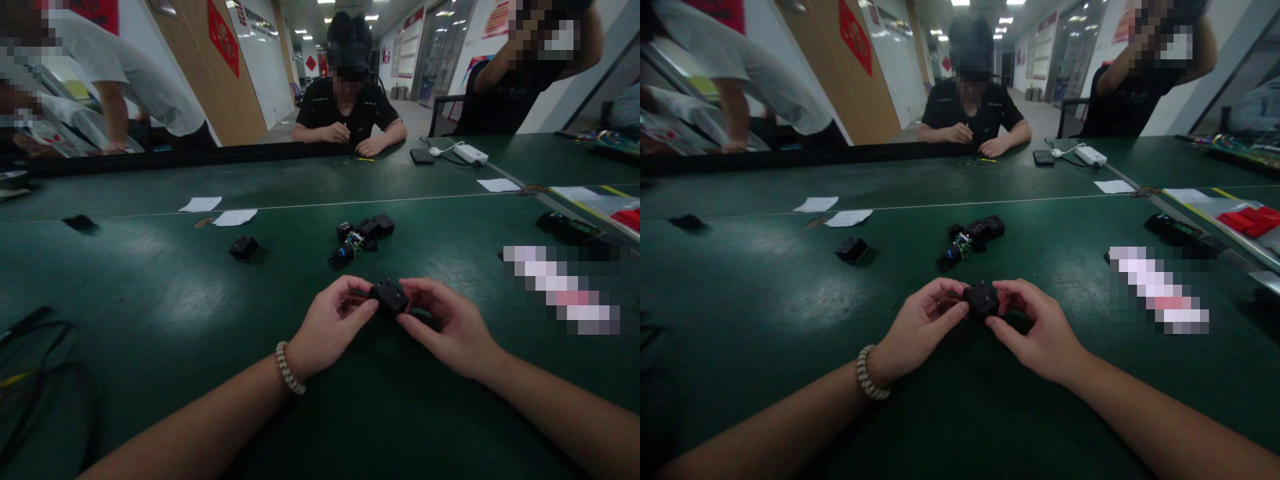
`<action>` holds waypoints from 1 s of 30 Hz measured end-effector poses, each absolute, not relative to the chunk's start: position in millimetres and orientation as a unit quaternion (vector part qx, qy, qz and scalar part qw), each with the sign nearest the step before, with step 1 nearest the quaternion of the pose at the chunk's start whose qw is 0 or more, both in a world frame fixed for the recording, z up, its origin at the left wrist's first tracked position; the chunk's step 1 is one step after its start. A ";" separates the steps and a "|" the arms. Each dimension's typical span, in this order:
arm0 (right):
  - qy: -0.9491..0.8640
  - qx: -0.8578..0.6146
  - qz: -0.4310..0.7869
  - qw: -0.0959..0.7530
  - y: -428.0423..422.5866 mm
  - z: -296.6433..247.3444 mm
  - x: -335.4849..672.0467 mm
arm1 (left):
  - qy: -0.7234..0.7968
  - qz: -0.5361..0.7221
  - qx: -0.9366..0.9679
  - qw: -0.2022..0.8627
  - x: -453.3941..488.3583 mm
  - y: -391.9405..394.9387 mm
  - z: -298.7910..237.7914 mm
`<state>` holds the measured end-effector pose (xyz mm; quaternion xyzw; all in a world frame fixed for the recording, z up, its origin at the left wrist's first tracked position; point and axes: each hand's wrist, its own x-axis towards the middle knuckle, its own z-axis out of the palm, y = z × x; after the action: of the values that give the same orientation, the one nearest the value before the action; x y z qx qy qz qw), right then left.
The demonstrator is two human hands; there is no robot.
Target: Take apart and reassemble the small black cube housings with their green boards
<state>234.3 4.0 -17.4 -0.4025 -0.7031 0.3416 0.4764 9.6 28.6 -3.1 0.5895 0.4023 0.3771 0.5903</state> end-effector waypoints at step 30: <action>-0.733 -0.425 0.302 0.436 6.7 -14.0 236.9 | 0.329 0.388 0.625 0.593 8.9 24.4 0.2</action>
<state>236.9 6.7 -14.0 -0.4249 -0.7335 0.3018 0.4364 8.9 24.4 0.2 0.6246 0.3293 0.3877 0.5926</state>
